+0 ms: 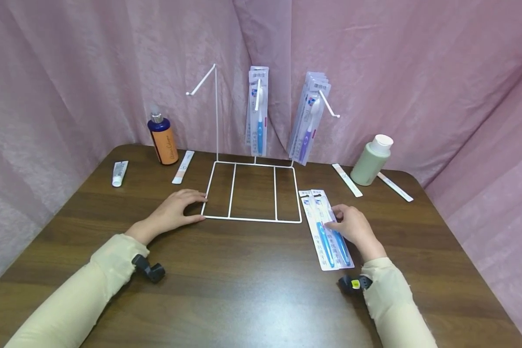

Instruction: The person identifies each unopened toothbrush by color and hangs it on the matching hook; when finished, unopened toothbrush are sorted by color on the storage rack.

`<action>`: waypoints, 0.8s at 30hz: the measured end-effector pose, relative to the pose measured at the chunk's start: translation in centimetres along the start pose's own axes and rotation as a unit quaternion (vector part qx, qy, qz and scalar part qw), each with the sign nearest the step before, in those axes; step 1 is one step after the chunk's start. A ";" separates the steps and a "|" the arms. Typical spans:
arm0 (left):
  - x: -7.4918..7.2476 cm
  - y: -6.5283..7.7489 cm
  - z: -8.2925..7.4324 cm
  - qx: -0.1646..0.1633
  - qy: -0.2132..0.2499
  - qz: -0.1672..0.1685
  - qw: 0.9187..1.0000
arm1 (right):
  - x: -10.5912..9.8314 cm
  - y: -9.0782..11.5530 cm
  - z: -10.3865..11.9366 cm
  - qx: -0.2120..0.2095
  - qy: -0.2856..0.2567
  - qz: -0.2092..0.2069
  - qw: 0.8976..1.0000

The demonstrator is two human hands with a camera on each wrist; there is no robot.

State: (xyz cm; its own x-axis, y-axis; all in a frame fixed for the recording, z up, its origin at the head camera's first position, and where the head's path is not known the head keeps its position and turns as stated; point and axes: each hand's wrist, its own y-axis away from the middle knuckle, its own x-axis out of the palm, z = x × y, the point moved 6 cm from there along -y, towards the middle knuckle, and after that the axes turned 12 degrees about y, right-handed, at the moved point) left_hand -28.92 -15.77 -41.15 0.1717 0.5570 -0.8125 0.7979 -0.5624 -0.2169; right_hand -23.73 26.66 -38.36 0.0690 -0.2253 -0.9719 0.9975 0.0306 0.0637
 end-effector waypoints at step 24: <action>0.0 0.0 0.2 -0.001 -0.001 -0.002 1.000 | 0.9 -0.1 -0.7 0.068 -0.031 0.021 0.997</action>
State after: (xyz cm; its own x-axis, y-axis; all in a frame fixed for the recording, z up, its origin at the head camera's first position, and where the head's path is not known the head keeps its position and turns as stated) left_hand -29.02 -15.91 -41.29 0.1685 0.5580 -0.8125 0.7994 -0.5596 -0.2185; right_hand -23.77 27.18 -39.39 0.1074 -0.2871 -0.9519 0.9862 -0.0903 0.1385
